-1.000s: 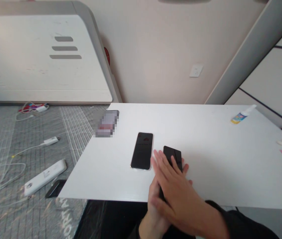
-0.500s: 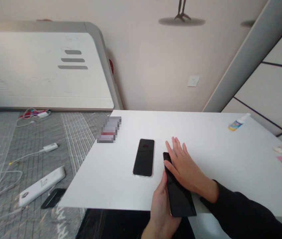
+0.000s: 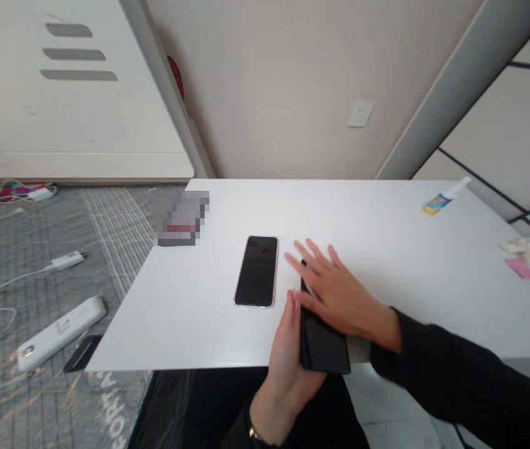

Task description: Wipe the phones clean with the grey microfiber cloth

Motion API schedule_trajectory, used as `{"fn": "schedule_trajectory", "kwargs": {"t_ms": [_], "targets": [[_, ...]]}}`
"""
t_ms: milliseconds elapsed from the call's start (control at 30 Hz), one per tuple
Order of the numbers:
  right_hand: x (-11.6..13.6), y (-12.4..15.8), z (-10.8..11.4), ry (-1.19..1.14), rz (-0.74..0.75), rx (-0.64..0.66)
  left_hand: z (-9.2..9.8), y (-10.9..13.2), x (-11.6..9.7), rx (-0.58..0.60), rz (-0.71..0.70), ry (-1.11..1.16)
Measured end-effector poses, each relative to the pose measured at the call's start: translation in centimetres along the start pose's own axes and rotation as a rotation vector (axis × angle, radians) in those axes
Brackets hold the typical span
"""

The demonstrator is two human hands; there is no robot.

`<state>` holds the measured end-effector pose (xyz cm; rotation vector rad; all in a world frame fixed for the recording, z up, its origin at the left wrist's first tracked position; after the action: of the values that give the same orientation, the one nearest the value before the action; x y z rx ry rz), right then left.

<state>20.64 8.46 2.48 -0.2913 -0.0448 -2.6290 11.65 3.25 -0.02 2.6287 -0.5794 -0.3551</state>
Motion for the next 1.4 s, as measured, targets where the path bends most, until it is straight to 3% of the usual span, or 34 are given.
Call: {"fn": "schedule_trajectory", "kwargs": {"t_ms": [67,200,333,433,467,567,733,833,900,1000,1167,1300,1400], "targets": [[-0.5,-0.2,0.1,0.014,-0.091,-0.041,0.0,0.0,0.0,0.001,0.051,-0.013],[1.1,1.5,0.6,-0.136,0.157,-0.024,0.2,-0.2,-0.5,0.048,0.003,0.032],[0.3,4.1,2.1,-0.23,0.179,-0.179,0.9,-0.1,-0.6,0.058,0.107,0.038],[-1.1,5.2,1.4,-0.148,0.383,0.003,0.9,0.1,-0.7,0.058,0.138,0.062],[-1.7,5.4,1.0,-0.116,0.391,0.046,0.8,0.2,-0.7,0.054,0.139,0.053],[-2.5,5.7,0.3,-0.092,0.227,0.006,0.3,0.3,-0.7,0.014,0.113,0.007],[-0.8,6.7,-0.2,-0.158,0.395,0.069,0.3,0.3,-0.4,0.072,0.212,-0.012],[-1.6,6.4,0.1,-0.132,0.251,-0.015,0.7,0.4,-0.8,0.046,0.125,-0.07],[-1.7,6.3,0.2,-0.144,0.24,-0.045,0.8,0.4,-0.9,0.045,0.139,-0.097],[-1.0,6.6,0.0,-0.203,0.439,0.037,0.6,0.4,-0.7,0.097,0.252,-0.097],[-2.1,5.9,0.3,-0.191,0.241,-0.068,0.1,0.0,-0.8,0.056,0.137,-0.128],[-1.7,5.9,0.5,-0.244,0.412,0.031,0.1,0.2,-0.6,0.107,0.248,-0.104],[-2.2,5.4,1.2,-0.181,0.278,-0.04,0.3,0.1,-0.9,0.109,0.189,-0.11]]}}
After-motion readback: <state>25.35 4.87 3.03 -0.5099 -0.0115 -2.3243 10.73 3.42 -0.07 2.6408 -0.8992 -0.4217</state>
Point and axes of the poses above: each hand's wrist, its own y-axis away from the middle knuckle, its own z-axis out of the back of the hand, x = y × z, the point moved 3 cm from there along -y, towards the middle knuckle, and after that the axes turned 6 degrees about -z, right-handed, at the moved point
